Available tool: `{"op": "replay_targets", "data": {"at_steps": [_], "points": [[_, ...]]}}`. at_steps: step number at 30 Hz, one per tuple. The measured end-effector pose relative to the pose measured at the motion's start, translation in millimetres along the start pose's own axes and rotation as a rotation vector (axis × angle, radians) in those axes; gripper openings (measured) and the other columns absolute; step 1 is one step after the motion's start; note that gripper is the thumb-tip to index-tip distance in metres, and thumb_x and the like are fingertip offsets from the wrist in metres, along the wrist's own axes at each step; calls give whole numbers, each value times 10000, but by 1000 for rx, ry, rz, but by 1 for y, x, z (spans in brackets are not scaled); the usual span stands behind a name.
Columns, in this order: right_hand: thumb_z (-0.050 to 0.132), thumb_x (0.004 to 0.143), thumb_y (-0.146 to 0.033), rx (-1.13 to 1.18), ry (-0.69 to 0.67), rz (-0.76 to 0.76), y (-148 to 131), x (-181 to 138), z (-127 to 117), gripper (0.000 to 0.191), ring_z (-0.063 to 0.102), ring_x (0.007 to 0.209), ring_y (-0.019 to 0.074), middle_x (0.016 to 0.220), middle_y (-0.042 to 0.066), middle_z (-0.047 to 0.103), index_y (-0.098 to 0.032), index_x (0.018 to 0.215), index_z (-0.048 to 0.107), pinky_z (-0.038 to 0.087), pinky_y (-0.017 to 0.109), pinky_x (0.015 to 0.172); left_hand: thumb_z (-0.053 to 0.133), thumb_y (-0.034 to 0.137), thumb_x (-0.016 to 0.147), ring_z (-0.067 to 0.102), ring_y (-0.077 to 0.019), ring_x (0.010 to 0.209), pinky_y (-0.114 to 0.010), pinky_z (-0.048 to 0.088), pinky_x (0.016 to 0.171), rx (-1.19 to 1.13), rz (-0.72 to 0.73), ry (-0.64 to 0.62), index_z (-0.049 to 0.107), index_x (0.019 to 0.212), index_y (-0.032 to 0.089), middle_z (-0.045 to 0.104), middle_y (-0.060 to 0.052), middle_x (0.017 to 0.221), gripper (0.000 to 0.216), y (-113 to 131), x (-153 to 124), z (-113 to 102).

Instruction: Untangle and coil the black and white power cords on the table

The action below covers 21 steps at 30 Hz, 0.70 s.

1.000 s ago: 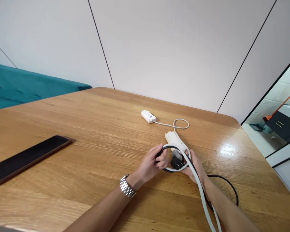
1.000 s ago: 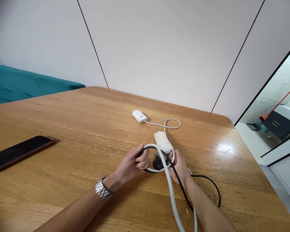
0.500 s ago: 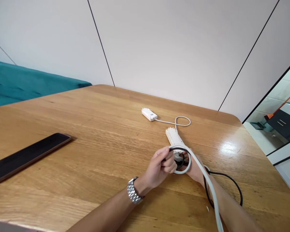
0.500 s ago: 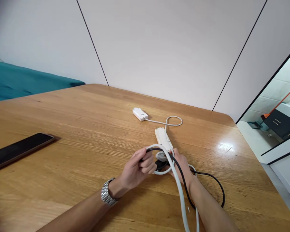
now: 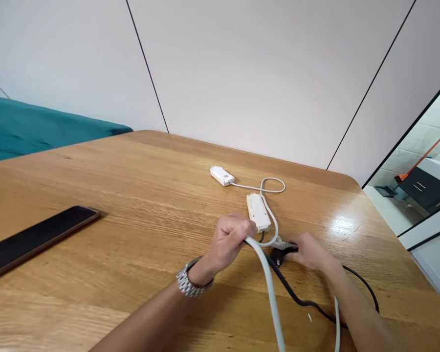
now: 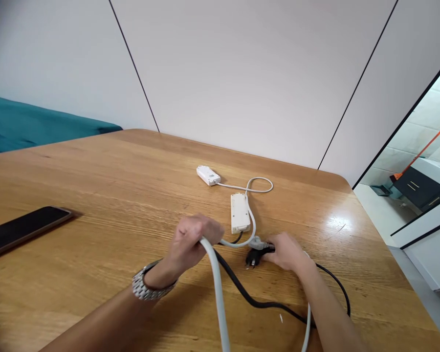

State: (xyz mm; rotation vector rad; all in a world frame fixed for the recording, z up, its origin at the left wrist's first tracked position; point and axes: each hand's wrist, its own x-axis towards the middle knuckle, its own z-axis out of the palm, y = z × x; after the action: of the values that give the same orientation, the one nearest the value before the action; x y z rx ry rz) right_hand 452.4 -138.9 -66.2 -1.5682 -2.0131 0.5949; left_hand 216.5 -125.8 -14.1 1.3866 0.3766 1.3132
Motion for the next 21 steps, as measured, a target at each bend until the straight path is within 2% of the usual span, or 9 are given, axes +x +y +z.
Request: {"op": "replay_targets", "data": {"at_steps": [2, 4, 6, 9, 11, 12, 15, 16, 21], "points": [[699, 626, -267, -98, -93, 74, 9, -1, -18, 82, 527, 525, 149, 573, -12, 630, -214, 595, 644, 295, 226, 492, 602, 578, 765, 253, -76, 396, -273, 185, 467, 87, 0, 4, 405, 340, 171, 284, 14, 379, 621, -6, -10, -10], [673, 645, -269, -164, -46, 171, 22, -2, -36, 82, 528, 532, 153, 583, -1, 629, -213, 596, 638, 298, 228, 496, 601, 574, 768, 284, -88, 405, -276, 199, 473, 158, -31, 9, 477, 356, 169, 334, 1, 384, 591, -10, -21, -16], [665, 637, -275, -167, 138, 261, 36, -2, -56, 68, 535, 549, 162, 598, 3, 629, -216, 617, 639, 313, 232, 505, 608, 600, 746, 311, -99, 419, -276, 218, 481, 209, -100, -53, 547, 384, 164, 386, -14, 399, 569, -8, -27, -17], [661, 639, -355, -69, 441, 401, 53, -6, -85, 158, 497, 519, 157, 540, -11, 562, -209, 610, 607, 311, 241, 487, 599, 604, 746, 439, -144, 503, -274, 320, 533, 264, -245, -342, 697, 551, 162, 550, -66, 530, 493, 3, -27, -15], [655, 645, -423, 74, 598, 500, 61, -10, -99, 245, 424, 458, 129, 474, -39, 460, -203, 593, 559, 275, 240, 446, 581, 573, 773, 578, -221, 708, -310, 425, 689, 295, -284, -475, 760, 783, 175, 671, -112, 769, 436, 8, -18, -21], [659, 640, -443, 172, 662, 539, 65, -12, -104, 275, 379, 430, 110, 456, -56, 409, -204, 593, 532, 249, 236, 425, 572, 550, 789, 602, -258, 848, -338, 437, 798, 329, -271, -464, 758, 895, 188, 690, -122, 907, 420, 9, -11, -27], [712, 581, -435, 493, 775, 583, 80, -16, -106, 351, 270, 380, 60, 456, -92, 337, -215, 591, 438, 176, 218, 373, 580, 451, 816, 512, -289, 1166, -390, 319, 1040, 570, -149, -297, 699, 1104, 244, 621, -102, 1220, 374, -2, 16, -47], [733, 555, -425, 580, 787, 584, 86, -17, -103, 383, 254, 372, 47, 462, -96, 340, -218, 589, 413, 161, 210, 361, 597, 426, 810, 465, -290, 1231, -406, 263, 1082, 671, -113, -312, 674, 1149, 264, 575, -92, 1296, 383, -10, 25, -52], [766, 509, -412, 760, 780, 600, 116, -17, -77, 425, 261, 346, 21, 475, -90, 390, -207, 585, 403, 150, 181, 325, 687, 477, 726, 301, -335, 1361, -501, 82, 1129, 993, -30, -704, 610, 1228, 329, 462, -76, 1420, 529, -54, 52, -56]]}}
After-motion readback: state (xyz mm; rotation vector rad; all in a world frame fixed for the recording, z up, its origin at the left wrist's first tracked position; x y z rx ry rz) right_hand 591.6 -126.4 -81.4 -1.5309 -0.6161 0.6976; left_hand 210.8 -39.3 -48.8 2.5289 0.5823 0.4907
